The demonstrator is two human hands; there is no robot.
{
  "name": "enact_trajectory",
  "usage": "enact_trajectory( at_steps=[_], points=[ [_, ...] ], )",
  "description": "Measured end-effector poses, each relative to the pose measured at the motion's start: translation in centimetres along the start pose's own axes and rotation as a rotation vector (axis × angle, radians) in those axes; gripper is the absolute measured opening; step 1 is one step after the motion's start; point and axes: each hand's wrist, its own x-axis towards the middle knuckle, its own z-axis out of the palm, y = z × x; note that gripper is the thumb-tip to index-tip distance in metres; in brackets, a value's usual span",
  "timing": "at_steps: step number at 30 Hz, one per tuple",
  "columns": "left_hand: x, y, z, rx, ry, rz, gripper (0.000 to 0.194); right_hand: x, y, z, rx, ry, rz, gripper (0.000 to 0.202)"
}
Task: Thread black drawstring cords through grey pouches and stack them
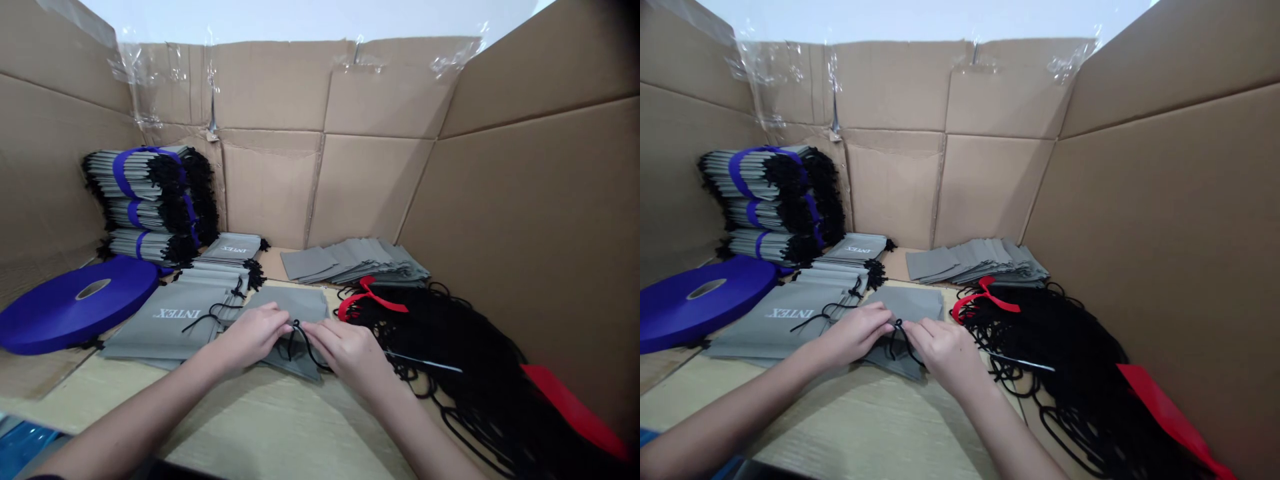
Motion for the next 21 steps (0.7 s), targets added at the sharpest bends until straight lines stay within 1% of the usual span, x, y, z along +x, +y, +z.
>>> enact_trajectory(
  at_steps=[4,7,10,14,17,19,21],
  points=[
    [0.1,0.1,0.4,0.128,-0.022,-0.022,0.026,0.3,-0.4,0.0,0.265,-0.087,0.202,0.018],
    [0.3,0.4,0.7,0.206,0.0,-0.02,0.027,0.5,-0.3,0.0,0.369,-0.113,0.267,0.015],
    [0.5,0.8,0.8,0.263,0.0,0.005,0.029,0.5,0.0,0.2,0.355,-0.124,0.259,0.014],
    [0.6,1.0,1.1,0.269,-0.046,0.029,0.026,0.3,-0.1,0.5,0.16,-0.147,0.161,0.021],
    [0.7,1.0,1.4,0.262,-0.039,0.022,0.023,0.3,-0.4,0.7,0.072,-0.14,0.112,0.026],
    [0.8,1.0,1.4,0.254,-0.032,0.025,0.021,0.4,-0.4,0.8,0.088,-0.132,0.114,0.027],
    [0.9,1.1,1.2,0.249,-0.023,0.035,0.021,0.4,-0.2,0.7,0.154,-0.141,0.144,0.023]
  ],
)
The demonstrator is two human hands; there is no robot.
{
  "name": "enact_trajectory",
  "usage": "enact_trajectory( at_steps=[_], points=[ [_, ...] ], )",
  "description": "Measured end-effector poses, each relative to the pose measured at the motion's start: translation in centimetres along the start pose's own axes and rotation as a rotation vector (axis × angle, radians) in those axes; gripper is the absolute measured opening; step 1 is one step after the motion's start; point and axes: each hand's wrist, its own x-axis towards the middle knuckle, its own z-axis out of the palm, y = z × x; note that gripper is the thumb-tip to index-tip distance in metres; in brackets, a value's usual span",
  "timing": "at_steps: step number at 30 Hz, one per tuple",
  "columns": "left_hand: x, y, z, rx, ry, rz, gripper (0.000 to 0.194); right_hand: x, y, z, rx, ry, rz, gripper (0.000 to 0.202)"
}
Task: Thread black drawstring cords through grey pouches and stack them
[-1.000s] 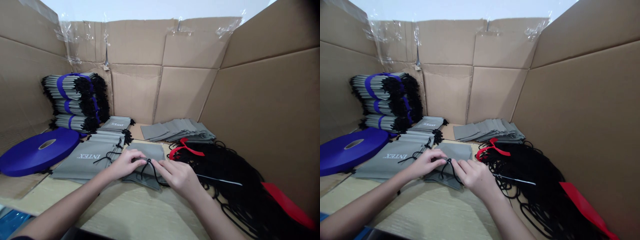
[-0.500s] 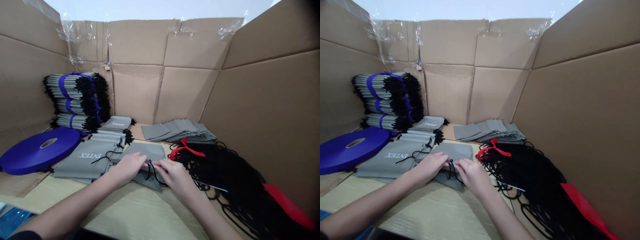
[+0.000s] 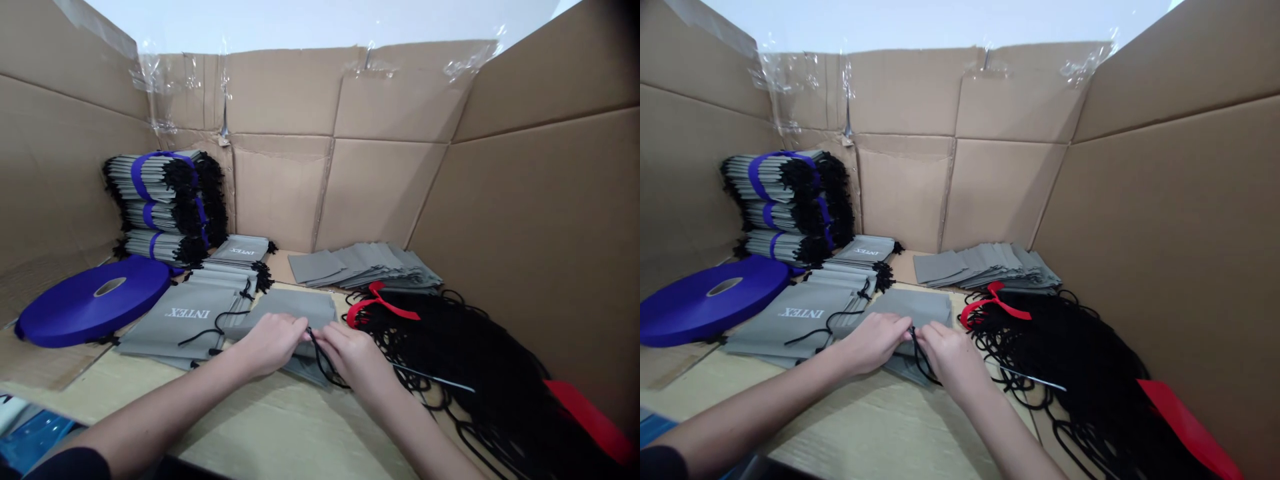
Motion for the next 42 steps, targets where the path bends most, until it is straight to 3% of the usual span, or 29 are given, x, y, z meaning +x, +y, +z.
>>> enact_trajectory(
  at_steps=[5,9,16,19,25,30,34,42],
  points=[
    [0.3,-0.7,-1.1,0.079,0.042,-0.05,0.026,0.1,1.3,-2.4,-0.01,-0.14,0.153,0.017],
    [0.2,-1.4,-1.5,0.1,0.033,-0.049,0.027,-0.2,1.9,-3.3,-0.121,-0.227,0.142,0.024],
    [0.2,-0.3,-1.2,0.066,-0.001,0.048,0.023,0.0,0.5,-1.5,-0.227,-0.156,0.035,0.02],
    [0.2,-0.7,-1.2,0.071,0.015,0.042,0.024,0.0,1.0,-2.4,-0.273,-0.098,-0.014,0.027],
    [-0.3,-2.9,-1.8,0.136,0.077,-0.077,0.029,-0.6,4.1,-5.3,-0.402,0.086,0.046,0.031],
    [-0.6,-3.0,-1.7,0.14,0.043,-0.1,0.027,-0.5,3.5,-4.8,-0.45,0.248,-0.033,0.031],
    [-0.8,-2.9,-1.5,0.136,0.026,-0.096,0.027,-0.3,3.2,-4.2,-0.436,0.256,-0.049,0.032],
    [-0.5,-2.3,-2.2,0.15,0.024,0.004,0.027,-0.9,5.9,-5.9,-0.363,0.195,-0.15,0.028]
  ],
)
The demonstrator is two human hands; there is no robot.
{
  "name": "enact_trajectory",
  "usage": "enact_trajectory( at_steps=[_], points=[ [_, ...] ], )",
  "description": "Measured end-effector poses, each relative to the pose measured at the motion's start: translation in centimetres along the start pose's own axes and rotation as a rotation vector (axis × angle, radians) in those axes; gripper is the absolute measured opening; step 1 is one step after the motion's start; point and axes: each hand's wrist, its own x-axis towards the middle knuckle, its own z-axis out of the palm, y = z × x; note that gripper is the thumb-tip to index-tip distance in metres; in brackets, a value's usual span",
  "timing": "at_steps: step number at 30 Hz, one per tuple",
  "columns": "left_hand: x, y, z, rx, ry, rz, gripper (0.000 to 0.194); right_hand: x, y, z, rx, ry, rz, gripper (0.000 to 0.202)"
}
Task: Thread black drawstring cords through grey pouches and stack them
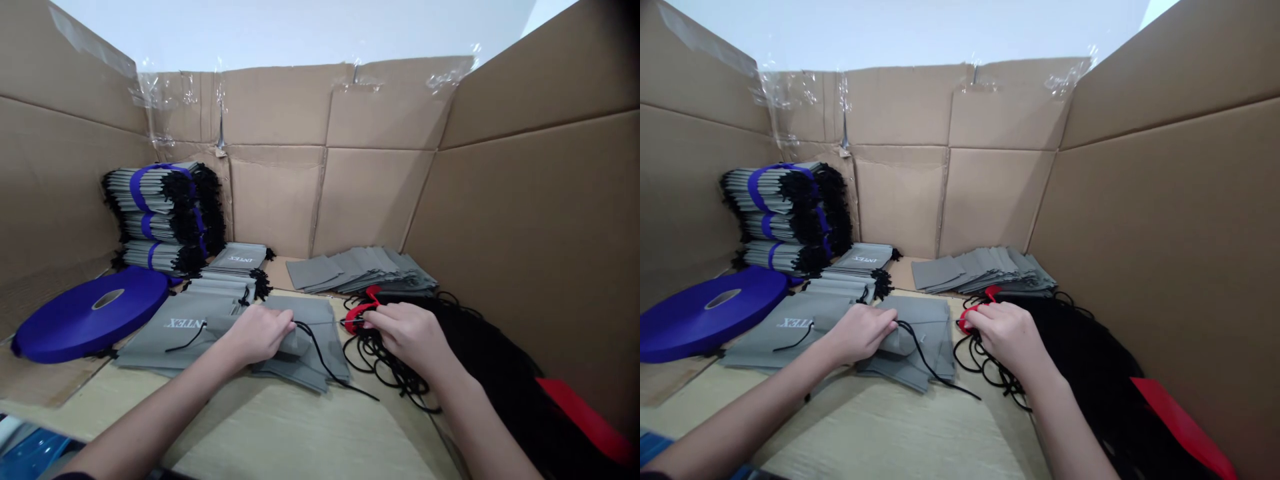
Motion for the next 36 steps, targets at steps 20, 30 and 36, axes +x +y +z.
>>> enact_trajectory(
  at_steps=[20,30,36],
  points=[
    [-0.2,0.7,1.1,-0.018,-0.029,-0.044,0.036,0.2,-2.5,1.9,0.011,-0.02,-0.008,0.027],
    [-0.8,1.1,1.5,0.037,-0.026,-0.136,0.041,0.2,-3.7,2.4,-0.03,0.0,0.02,0.025],
    [-0.9,0.9,1.4,0.037,-0.006,-0.174,0.044,0.1,-3.9,3.1,0.005,0.034,0.043,0.025]
  ],
)
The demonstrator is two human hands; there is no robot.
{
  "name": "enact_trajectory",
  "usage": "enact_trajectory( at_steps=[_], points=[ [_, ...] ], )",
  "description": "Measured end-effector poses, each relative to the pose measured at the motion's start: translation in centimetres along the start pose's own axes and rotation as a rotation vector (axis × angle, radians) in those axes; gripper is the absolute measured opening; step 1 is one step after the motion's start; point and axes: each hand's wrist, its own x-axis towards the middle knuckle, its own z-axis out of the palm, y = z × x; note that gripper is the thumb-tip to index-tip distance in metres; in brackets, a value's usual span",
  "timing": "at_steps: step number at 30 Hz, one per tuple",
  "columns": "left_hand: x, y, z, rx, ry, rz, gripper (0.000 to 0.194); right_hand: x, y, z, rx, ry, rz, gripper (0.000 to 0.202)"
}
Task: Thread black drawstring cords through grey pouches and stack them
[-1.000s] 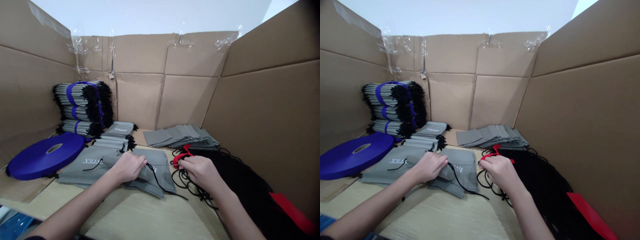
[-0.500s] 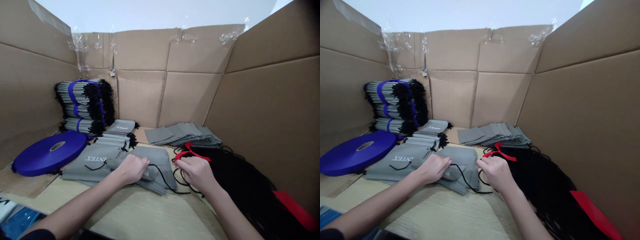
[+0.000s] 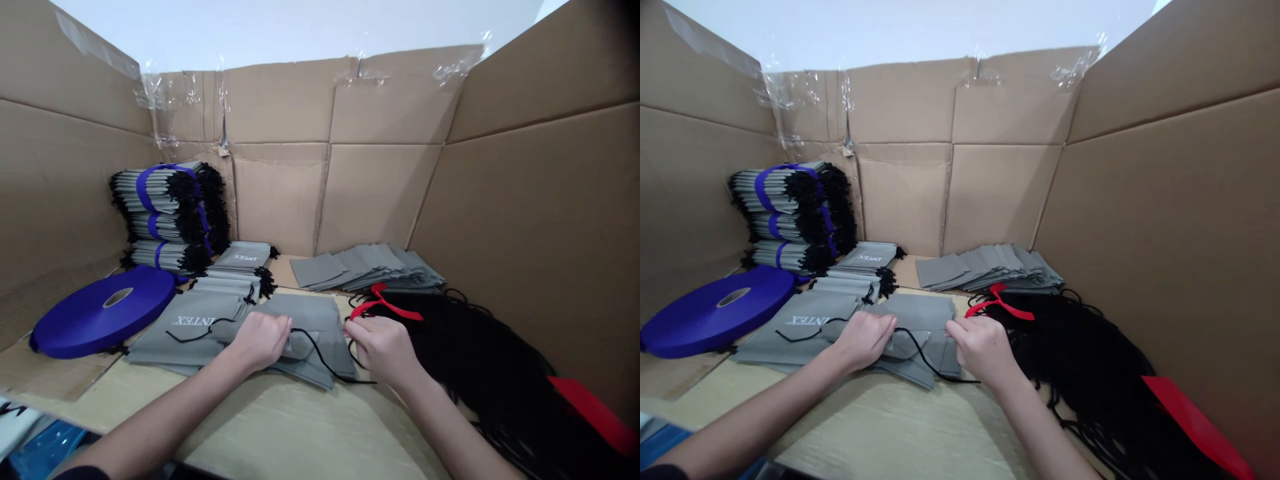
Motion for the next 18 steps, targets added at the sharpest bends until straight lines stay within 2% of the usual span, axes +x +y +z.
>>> enact_trajectory(
  at_steps=[5,10,15,18],
  points=[
    [0.4,-0.7,-1.1,-0.142,0.067,-0.057,0.035,0.4,1.4,-0.9,-0.07,0.014,0.029,0.026],
    [0.3,-1.7,-1.5,-0.253,0.033,-0.023,0.032,-0.2,2.6,-0.6,-0.085,-0.014,0.03,0.028],
    [0.3,-2.6,-1.2,-0.203,0.002,0.002,0.033,-0.6,2.9,0.0,0.042,0.033,0.057,0.022],
    [0.4,-2.6,-1.0,-0.15,-0.008,0.002,0.032,-0.6,2.7,0.1,0.094,0.013,0.095,0.024]
  ],
)
